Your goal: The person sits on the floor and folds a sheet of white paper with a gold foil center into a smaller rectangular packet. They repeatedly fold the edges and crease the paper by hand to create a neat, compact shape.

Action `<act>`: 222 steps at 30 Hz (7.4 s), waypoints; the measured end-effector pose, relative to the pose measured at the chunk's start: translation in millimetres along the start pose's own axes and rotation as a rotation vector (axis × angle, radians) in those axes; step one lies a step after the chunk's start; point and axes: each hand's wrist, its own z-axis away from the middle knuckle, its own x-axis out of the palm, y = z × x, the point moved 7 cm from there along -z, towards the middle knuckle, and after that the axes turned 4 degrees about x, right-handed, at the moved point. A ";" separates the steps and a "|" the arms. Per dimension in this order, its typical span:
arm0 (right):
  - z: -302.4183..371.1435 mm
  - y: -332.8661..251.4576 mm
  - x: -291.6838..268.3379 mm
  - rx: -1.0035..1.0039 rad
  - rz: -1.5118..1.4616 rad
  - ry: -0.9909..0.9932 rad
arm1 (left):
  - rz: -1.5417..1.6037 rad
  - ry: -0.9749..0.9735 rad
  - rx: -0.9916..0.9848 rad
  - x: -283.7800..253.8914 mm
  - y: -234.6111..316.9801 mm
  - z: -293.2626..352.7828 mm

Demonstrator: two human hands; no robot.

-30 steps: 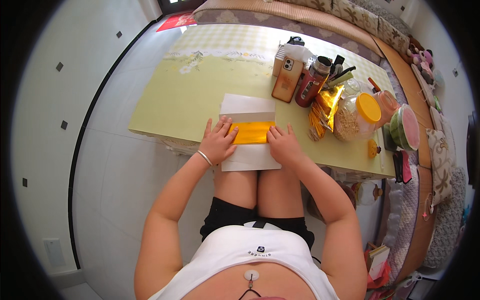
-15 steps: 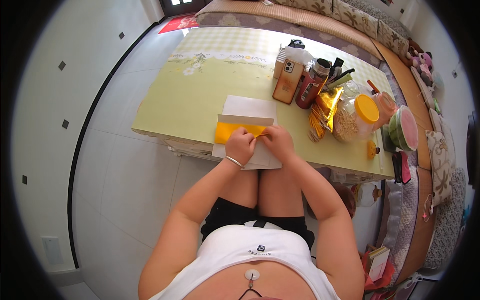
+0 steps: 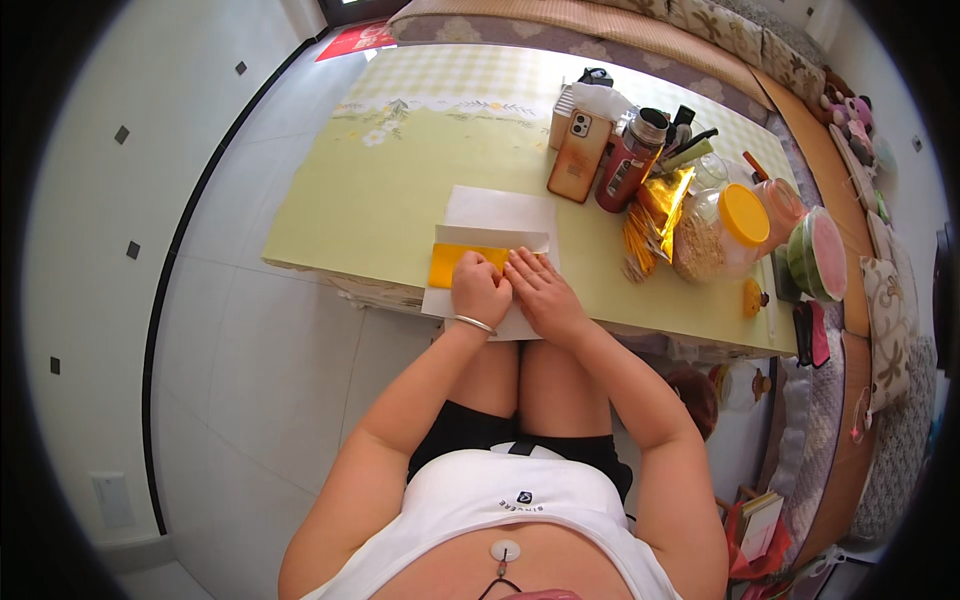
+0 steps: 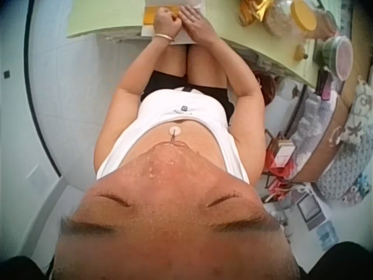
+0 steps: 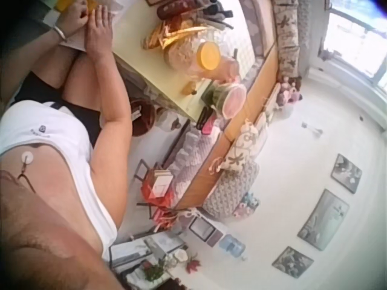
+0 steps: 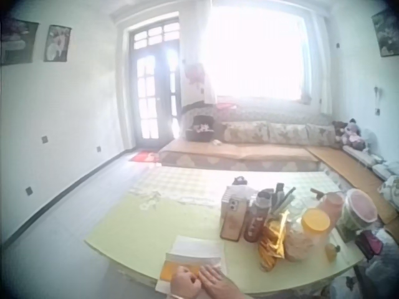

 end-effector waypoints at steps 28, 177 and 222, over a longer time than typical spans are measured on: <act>0.8 4.6 12.0 -0.021 -0.084 -0.397 | -0.313 -0.263 0.947 -81.6 -9.5 3.1; 97.2 101.7 -77.9 0.939 -1.328 0.765 | 1.231 -0.430 -0.721 2.5 60.4 -22.8; 19.6 -13.1 -25.1 0.174 -0.157 -0.216 | -0.318 -0.547 0.523 -53.0 -21.0 -4.6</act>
